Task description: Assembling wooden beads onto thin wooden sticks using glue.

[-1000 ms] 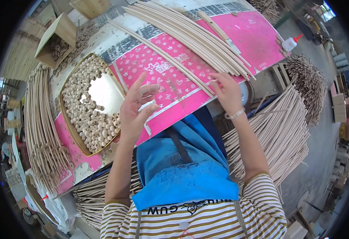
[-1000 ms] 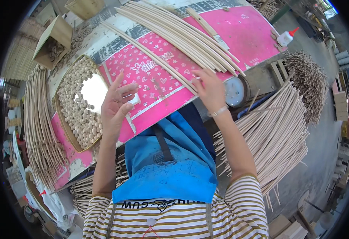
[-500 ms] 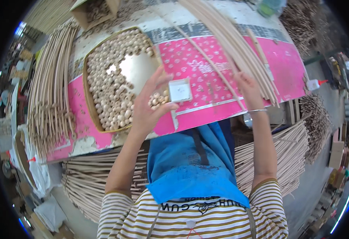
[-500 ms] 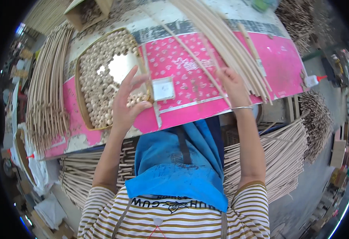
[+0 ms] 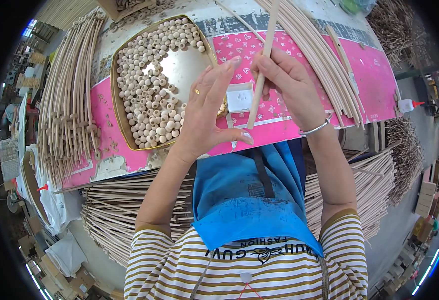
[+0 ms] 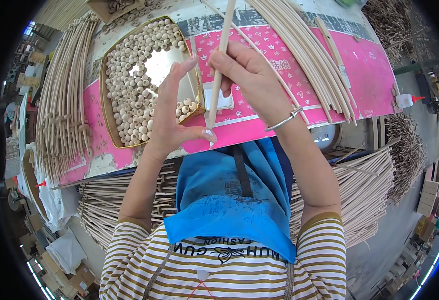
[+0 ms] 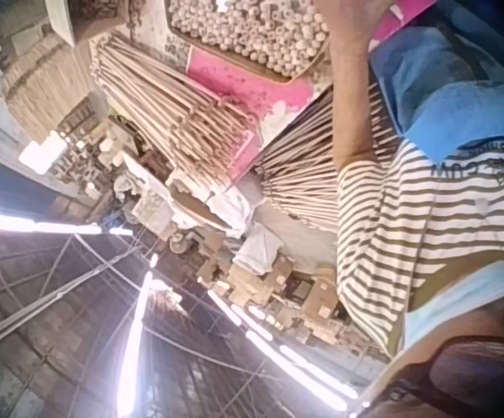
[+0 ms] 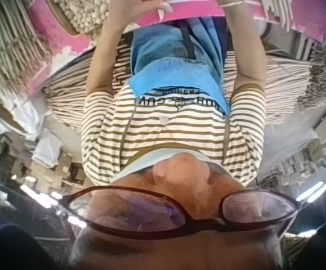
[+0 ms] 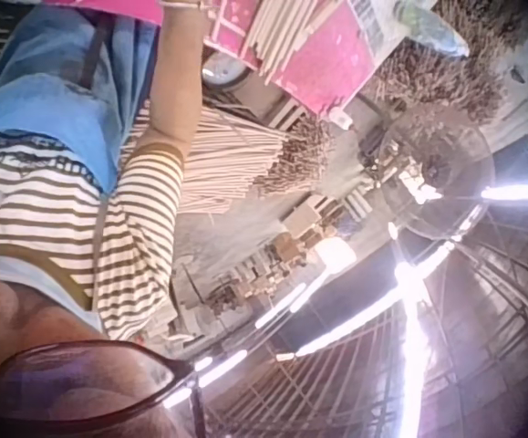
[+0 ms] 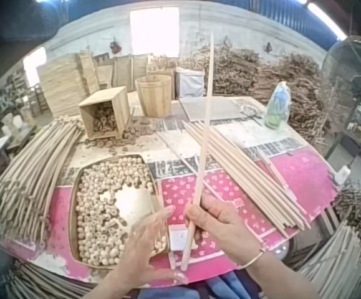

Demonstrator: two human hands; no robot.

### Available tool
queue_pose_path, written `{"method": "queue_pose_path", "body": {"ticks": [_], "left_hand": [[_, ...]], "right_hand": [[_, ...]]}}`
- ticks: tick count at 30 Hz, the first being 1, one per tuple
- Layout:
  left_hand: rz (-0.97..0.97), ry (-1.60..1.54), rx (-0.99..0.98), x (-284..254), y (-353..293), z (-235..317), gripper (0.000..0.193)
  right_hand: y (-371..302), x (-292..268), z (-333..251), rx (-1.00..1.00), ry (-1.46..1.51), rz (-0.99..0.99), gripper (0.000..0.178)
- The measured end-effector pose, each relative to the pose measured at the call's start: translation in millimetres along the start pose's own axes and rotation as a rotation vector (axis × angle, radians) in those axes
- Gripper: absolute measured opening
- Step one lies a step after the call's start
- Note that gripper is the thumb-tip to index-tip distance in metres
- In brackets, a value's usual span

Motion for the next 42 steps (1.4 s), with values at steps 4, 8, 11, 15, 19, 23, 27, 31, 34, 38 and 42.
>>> {"method": "queue_pose_path", "body": {"ticks": [4,8,11,15,19,23,27,31,34,38,42], "left_hand": [[-0.015,0.020,-0.017,1,-1,-1,0.121],[-0.030,0.016,-0.038,-4,-1,-1,0.119],[0.125,-0.030,-0.266,-32,-14,-36,0.111],[-0.035,0.004,-0.617,-47,-37,-104,0.038],[-0.280,0.022,-0.484,-6,-46,-108,0.026],[-0.434,0.223,-0.460,19,-42,-106,0.019],[-0.466,0.271,-0.520,17,-46,-107,0.018],[-0.237,-0.007,-0.680,5,-48,-106,0.018],[-0.158,-0.216,-0.749,5,-53,-100,0.024],[-0.061,-0.404,-0.731,4,-58,-96,0.026],[0.038,-0.611,-0.784,9,-59,-95,0.029]], "right_hand": [[-1,6,4,-0.007,0.046,0.040,0.026],[-2,9,11,0.029,0.029,-0.007,0.025],[-11,1,14,0.085,-0.050,-0.033,0.024],[-11,-33,20,0.022,-0.226,0.073,0.019],[1,-37,22,-0.032,-0.383,0.190,0.017],[3,-31,33,-0.142,-0.548,0.235,0.014],[0,-17,32,-0.131,-0.693,0.219,0.014],[4,-9,38,-0.138,-0.741,0.186,0.013],[5,-6,43,-0.131,-0.764,0.160,0.012],[5,0,47,-0.102,-0.814,0.105,0.013],[5,-19,55,-0.060,-0.697,0.140,0.015]]}}
Point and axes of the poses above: each hand's wrist, its own y-axis towards the middle knuckle, its own x-axis out of the palm, z = x × y, the point moved 9 cm from there along y, towards the middle knuckle, and after that the axes turned 6 degrees about -z, right-handed, at the moved point
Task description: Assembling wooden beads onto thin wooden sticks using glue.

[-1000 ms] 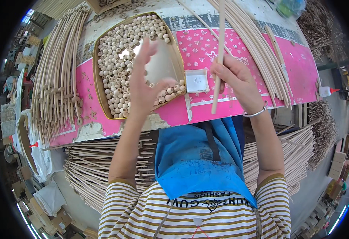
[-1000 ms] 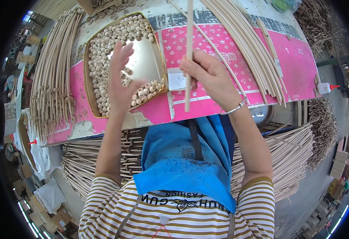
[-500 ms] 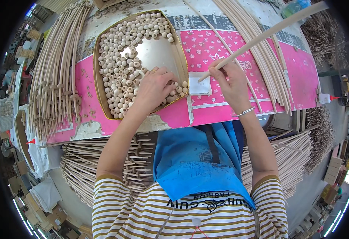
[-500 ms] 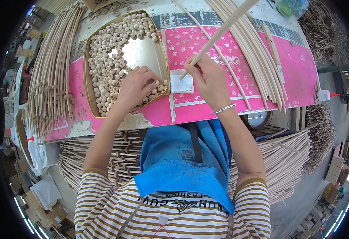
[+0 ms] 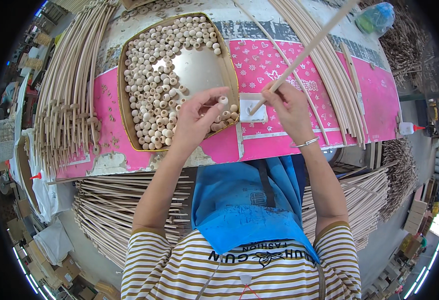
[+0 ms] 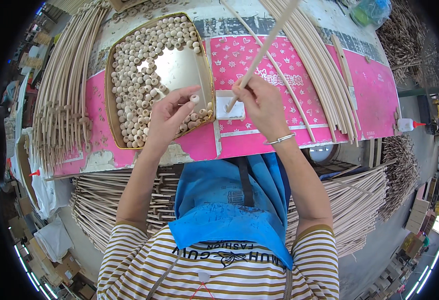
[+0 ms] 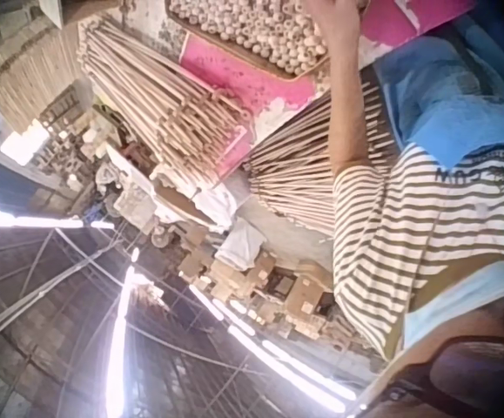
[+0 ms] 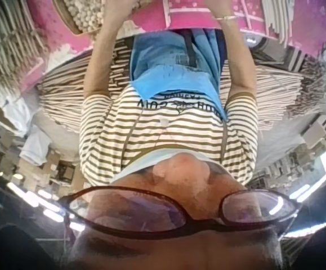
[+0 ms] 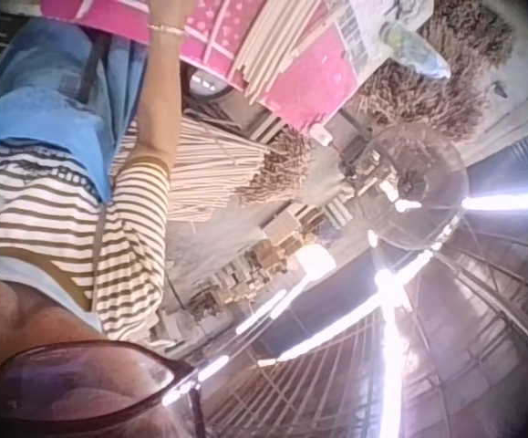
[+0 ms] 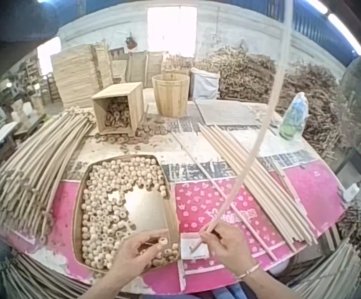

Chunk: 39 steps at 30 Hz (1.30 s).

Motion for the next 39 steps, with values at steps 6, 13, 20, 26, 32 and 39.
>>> {"method": "queue_pose_path", "body": {"ticks": [6,13,20,26,32,39], "left_hand": [[-0.010,-0.096,-0.049,9,5,-3,0.023],[-0.028,-0.061,0.037,30,17,9,0.024],[-0.087,-0.152,0.024,48,23,10,0.027],[-0.121,-0.291,-0.034,55,19,10,0.028],[-0.125,-0.420,-0.083,59,12,10,0.026],[-0.067,-0.466,-0.090,56,7,6,0.026]], "right_hand": [[-3,-43,8,0.073,0.381,0.182,0.015],[-12,-70,-3,0.029,0.504,0.276,0.020],[-16,-73,-20,-0.026,0.625,0.329,0.020],[-16,-64,-14,-0.056,0.655,0.317,0.019],[-21,-57,-6,-0.033,0.663,0.318,0.018],[-28,-51,-13,-0.098,0.626,0.313,0.017]]}}
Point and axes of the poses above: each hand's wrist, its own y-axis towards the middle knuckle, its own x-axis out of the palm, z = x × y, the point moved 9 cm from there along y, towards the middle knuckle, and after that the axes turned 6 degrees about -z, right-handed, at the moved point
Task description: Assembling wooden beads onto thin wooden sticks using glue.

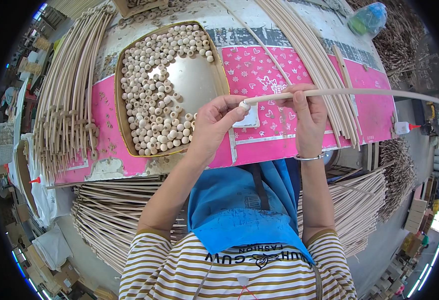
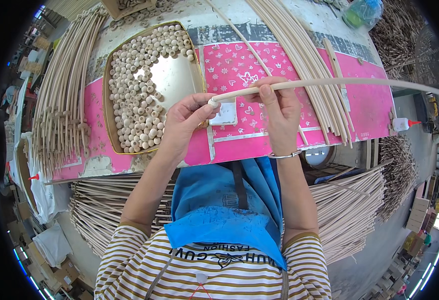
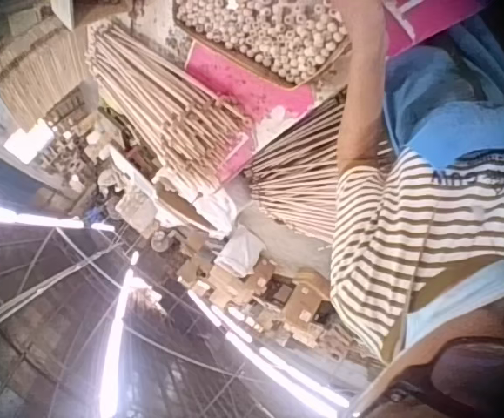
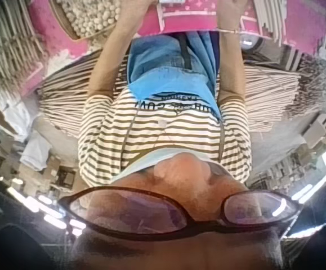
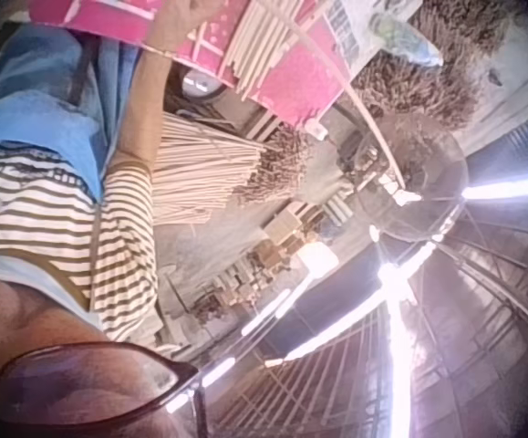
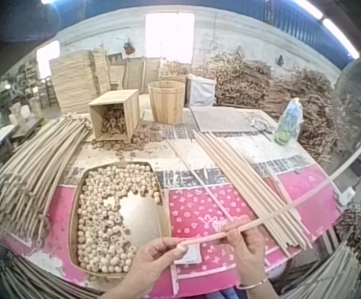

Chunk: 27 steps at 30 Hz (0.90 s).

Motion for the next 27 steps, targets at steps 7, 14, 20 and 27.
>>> {"method": "queue_pose_path", "body": {"ticks": [7,14,20,27], "left_hand": [[0.050,0.219,0.053,-9,-1,1,0.023],[-0.037,0.825,0.417,10,-5,50,0.022],[-0.008,-0.081,0.258,31,-1,15,0.050],[0.056,-0.323,0.236,25,10,8,0.045]], "right_hand": [[-7,7,-15,-0.142,-0.166,-0.091,0.015],[-14,2,-12,-0.090,-0.164,-0.018,0.015],[-32,7,-1,-0.047,-0.019,0.226,0.020],[-78,-5,-32,0.420,-0.429,-0.011,0.016]]}}
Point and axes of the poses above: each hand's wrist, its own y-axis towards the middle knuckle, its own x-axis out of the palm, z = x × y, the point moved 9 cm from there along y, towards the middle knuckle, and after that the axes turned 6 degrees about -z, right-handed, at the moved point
